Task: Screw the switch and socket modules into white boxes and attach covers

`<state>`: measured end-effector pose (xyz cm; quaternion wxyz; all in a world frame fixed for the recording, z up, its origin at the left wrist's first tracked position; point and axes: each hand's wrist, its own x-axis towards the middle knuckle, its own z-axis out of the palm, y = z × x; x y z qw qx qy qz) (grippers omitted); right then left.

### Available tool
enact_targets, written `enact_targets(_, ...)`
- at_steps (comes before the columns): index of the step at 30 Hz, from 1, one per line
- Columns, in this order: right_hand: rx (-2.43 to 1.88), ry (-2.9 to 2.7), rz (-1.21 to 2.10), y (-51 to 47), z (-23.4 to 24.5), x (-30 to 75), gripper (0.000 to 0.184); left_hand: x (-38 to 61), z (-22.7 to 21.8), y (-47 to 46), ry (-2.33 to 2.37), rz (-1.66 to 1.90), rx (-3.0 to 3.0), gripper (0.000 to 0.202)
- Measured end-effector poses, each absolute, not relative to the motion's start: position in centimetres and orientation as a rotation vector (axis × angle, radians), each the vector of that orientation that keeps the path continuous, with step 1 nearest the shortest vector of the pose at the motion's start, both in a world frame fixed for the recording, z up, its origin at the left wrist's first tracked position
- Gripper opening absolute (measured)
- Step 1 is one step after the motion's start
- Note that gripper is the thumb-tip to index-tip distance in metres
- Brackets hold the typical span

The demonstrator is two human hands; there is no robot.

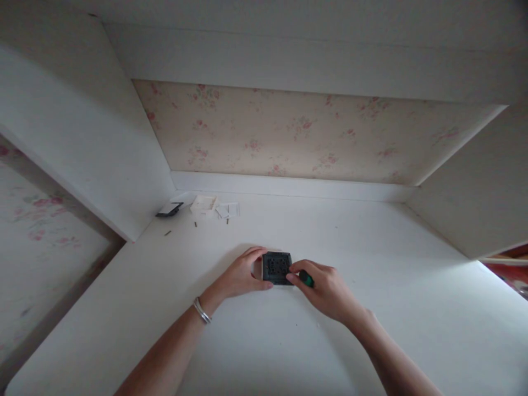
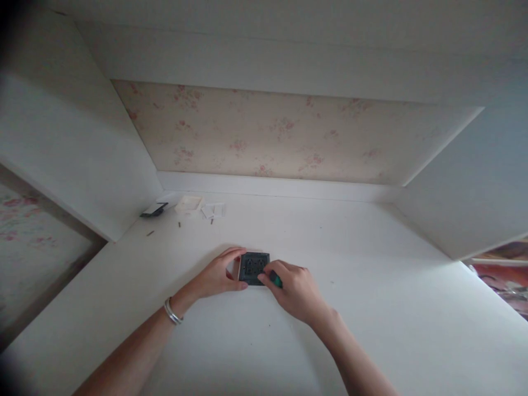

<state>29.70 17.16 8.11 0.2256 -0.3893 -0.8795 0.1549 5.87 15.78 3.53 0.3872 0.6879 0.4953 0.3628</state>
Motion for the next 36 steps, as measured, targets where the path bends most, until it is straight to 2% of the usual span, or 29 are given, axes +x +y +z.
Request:
enact_targets(7, -1.208, -1.558, 0.294, 17.5, 13.2, 29.8, 0.018, 5.6, 2.6, 16.1, 1.283, 0.889, 1.913, 0.075)
enact_targets(11, -1.219, -1.393, 0.298, 17.6, 14.0, 29.2, 0.024, 5.7, 2.6, 16.1, 1.273, 0.875, 1.920, 0.075)
enact_targets(16, -1.311, -1.676, 0.352, 18.0, 12.7, 29.7, 0.026, 5.8, 3.0, 16.0, 1.275, 0.865, 1.918, 0.076)
enact_targets(19, -1.376, -2.062, 0.316, 18.5, 12.0, 30.5, 0.027, 5.8, 3.1, 15.9, 1.268, 0.845, 1.914, 0.076)
enact_targets(21, -1.382, -2.360, 0.405, 18.7, 11.4, 30.8, 0.029, 5.7, 3.2, 15.8, 1.276, 0.835, 1.906, 0.077)
enact_targets(27, -1.376, -2.715, 0.634, 18.7, 7.7, 30.9, 0.070, 5.7, 2.7, 15.8, 1.242, 0.835, 1.886, 0.081)
enact_targets(29, -1.362, -2.707, 0.637, 18.7, 6.8, 31.0, 0.068, 5.6, 2.4, 15.8, 1.248, 0.839, 1.864, 0.085)
enact_targets(33, -1.267, -2.640, 0.655, 19.2, 6.0, 31.1, 0.054, 5.5, 2.1, 15.9, 1.268, 0.817, 1.813, 0.086)
enact_targets(36, -1.221, -2.548, 0.740, 19.4, 5.5, 31.1, 0.053, 5.5, 2.1, 15.9, 1.297, 0.817, 1.837, 0.083)
